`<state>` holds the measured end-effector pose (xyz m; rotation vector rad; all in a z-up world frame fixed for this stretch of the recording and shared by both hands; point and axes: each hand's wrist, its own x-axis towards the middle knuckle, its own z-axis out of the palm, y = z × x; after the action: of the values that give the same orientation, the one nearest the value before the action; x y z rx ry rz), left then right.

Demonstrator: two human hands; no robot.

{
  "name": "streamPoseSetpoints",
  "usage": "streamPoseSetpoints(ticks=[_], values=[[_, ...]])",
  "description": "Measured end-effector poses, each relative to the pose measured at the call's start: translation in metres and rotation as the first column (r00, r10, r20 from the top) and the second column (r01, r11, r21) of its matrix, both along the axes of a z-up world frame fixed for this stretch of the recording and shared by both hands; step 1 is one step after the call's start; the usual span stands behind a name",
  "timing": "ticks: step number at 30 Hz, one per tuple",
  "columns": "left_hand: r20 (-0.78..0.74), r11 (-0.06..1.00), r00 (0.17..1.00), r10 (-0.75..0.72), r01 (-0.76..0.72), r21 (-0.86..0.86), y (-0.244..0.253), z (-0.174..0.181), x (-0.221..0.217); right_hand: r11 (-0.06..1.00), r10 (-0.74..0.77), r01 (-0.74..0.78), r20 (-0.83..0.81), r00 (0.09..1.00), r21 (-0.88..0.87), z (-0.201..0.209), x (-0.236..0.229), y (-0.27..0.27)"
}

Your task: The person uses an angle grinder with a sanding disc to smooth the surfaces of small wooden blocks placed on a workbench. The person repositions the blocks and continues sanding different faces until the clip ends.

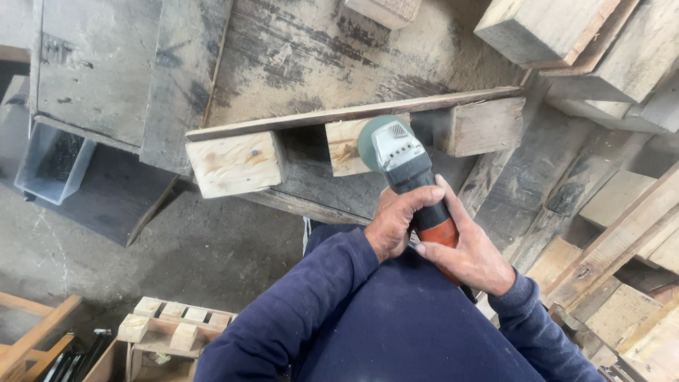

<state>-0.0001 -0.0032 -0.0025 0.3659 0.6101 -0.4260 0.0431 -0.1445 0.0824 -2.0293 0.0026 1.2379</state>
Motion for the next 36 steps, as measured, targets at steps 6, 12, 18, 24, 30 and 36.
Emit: streamPoseSetpoints(ticks=[6, 12, 18, 24, 30, 36], values=[[-0.024, 0.998, 0.998, -0.058, 0.057, -0.015, -0.011, -0.002, 0.004, 0.999, 0.021, -0.020, 0.022, 1.000, -0.038, 0.000, 0.001, -0.010], [-0.005, 0.999, 0.999, -0.044, 0.044, -0.013, -0.017, 0.002, 0.010, 0.999, -0.035, 0.036, 0.021, 0.999, -0.029, 0.004, 0.001, -0.017], [0.024, 0.996, 0.996, -0.091, 0.090, 0.007, -0.026, -0.004, 0.016, 0.996, -0.054, 0.056, 0.027, 0.998, -0.069, -0.004, 0.001, -0.029], [0.007, 0.997, 0.997, -0.074, 0.074, 0.011, -0.029, 0.002, 0.020, 0.997, -0.069, 0.070, 0.014, 0.998, -0.032, -0.002, 0.003, -0.033], [0.074, 0.998, 0.996, -0.056, 0.054, 0.034, -0.032, -0.001, 0.017, 0.996, -0.042, 0.042, 0.004, 0.999, -0.083, -0.006, 0.006, -0.038], [-0.026, 1.000, 0.999, -0.021, 0.021, -0.004, -0.038, 0.006, 0.013, 0.999, 0.023, -0.021, 0.066, 0.998, -0.026, 0.004, 0.004, -0.039]])
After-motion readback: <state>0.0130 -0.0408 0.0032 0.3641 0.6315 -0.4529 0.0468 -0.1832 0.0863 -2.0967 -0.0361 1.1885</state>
